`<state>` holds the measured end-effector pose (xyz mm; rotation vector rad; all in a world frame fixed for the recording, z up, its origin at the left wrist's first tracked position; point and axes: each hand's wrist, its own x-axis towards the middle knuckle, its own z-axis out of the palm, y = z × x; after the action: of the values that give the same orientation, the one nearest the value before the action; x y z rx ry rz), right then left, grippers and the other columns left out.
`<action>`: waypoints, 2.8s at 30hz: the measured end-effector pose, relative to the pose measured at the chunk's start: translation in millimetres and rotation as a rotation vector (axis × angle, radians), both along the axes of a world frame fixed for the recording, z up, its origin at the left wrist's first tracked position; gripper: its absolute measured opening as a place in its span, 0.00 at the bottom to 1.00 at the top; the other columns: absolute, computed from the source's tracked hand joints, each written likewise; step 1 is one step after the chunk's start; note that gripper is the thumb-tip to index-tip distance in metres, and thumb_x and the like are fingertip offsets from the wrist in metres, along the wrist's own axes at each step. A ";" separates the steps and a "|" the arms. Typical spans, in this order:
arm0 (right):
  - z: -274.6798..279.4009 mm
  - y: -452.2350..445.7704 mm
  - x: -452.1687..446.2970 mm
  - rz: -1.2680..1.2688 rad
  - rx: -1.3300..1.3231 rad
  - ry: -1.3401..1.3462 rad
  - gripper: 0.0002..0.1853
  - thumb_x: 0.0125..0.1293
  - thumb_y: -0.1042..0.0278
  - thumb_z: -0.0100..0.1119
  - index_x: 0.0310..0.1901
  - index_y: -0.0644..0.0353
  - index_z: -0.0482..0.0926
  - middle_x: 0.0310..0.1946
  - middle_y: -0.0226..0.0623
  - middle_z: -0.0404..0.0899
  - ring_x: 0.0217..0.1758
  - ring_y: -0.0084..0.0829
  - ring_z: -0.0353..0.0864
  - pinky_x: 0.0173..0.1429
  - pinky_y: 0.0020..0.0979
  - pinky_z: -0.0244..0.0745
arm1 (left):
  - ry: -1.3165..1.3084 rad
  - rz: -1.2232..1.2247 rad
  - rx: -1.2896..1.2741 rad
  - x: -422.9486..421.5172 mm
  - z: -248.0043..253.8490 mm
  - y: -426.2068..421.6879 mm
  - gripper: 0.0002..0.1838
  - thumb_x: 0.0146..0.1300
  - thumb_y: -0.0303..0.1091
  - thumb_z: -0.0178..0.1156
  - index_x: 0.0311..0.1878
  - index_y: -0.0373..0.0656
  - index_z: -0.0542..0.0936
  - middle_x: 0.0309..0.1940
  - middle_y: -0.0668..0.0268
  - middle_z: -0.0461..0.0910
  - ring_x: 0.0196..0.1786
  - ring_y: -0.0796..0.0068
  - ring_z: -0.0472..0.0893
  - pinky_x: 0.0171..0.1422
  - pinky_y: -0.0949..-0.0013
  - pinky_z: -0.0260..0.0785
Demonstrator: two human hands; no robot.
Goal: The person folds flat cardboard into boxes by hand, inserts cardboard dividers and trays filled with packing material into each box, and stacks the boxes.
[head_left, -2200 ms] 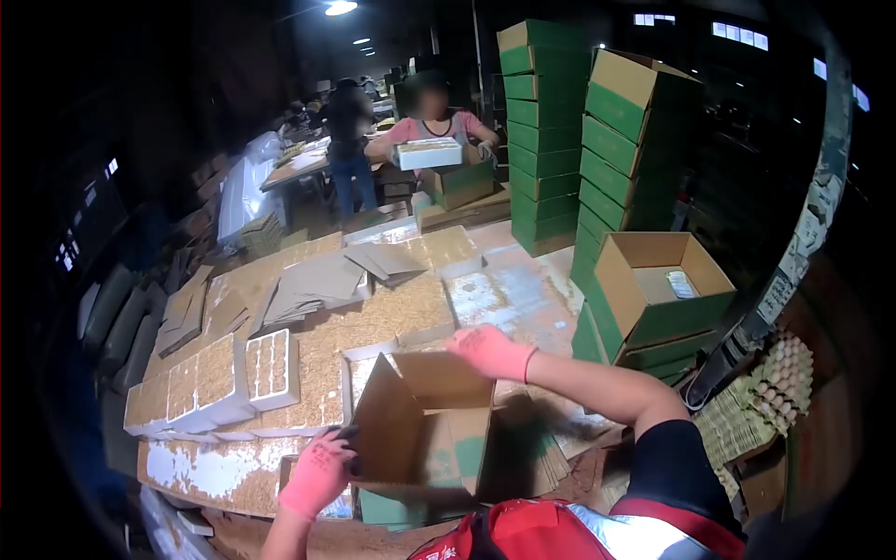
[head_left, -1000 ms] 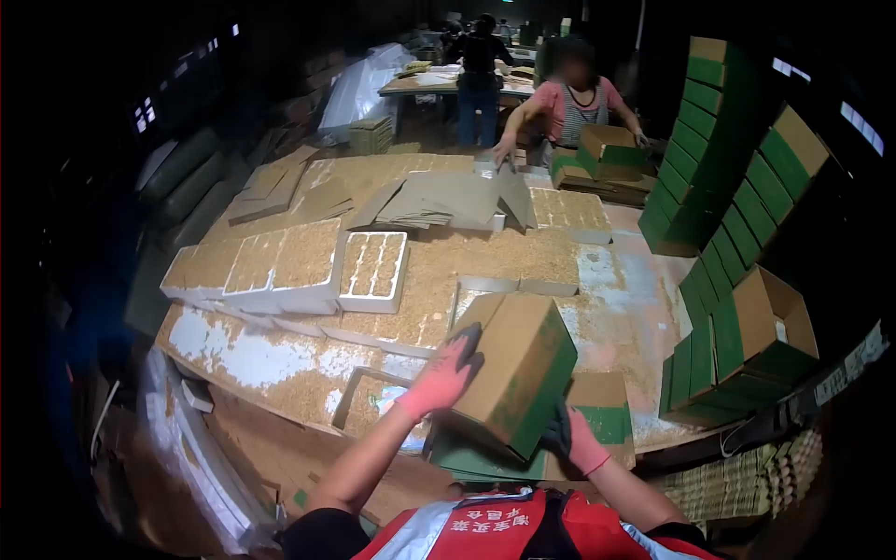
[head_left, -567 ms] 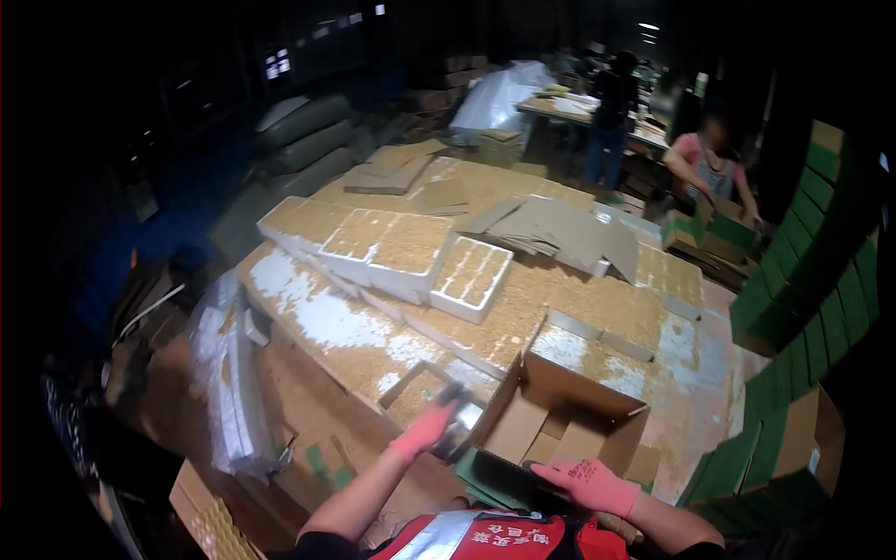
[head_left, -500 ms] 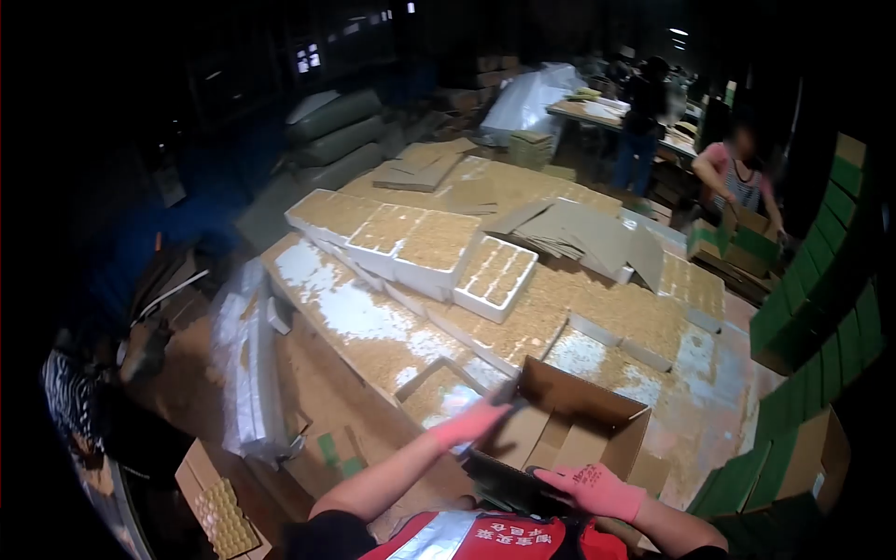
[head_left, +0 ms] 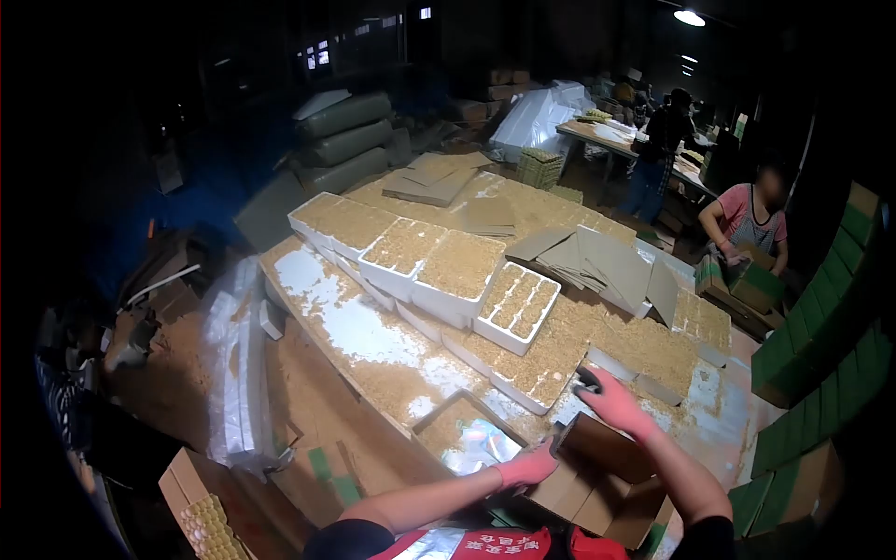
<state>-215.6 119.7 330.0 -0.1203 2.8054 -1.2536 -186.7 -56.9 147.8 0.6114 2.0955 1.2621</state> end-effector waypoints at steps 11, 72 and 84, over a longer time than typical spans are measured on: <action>-171.8 -249.6 -354.5 -0.621 -0.743 -0.366 0.29 0.64 0.43 0.61 0.57 0.58 0.78 0.49 0.36 0.78 0.47 0.33 0.76 0.50 0.39 0.75 | -0.014 -0.070 0.359 8.1 -59.6 3.9 0.29 0.68 0.29 0.48 0.72 0.36 0.59 0.69 0.47 0.65 0.69 0.56 0.67 0.73 0.62 0.60; -54.5 88.7 180.2 -0.200 0.446 -0.349 0.24 0.63 0.47 0.61 0.51 0.58 0.74 0.47 0.44 0.75 0.53 0.46 0.76 0.54 0.42 0.74 | 1.642 -0.474 -0.847 -365.2 15.1 335.7 0.24 0.70 0.38 0.44 0.67 0.45 0.72 0.72 0.59 0.62 0.76 0.57 0.57 0.81 0.46 0.40; 60.3 142.4 214.2 -0.948 0.262 0.228 0.18 0.58 0.74 0.63 0.51 0.62 0.77 0.51 0.43 0.76 0.53 0.44 0.78 0.59 0.35 0.72 | 0.725 -1.060 0.491 -83.5 158.8 79.9 0.17 0.44 0.26 0.61 0.41 0.47 0.82 0.42 0.63 0.81 0.51 0.61 0.78 0.56 0.61 0.72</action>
<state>-1.4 262.1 390.3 1.2788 3.2810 -0.9544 -270.1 23.0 306.6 2.2802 1.4139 0.9217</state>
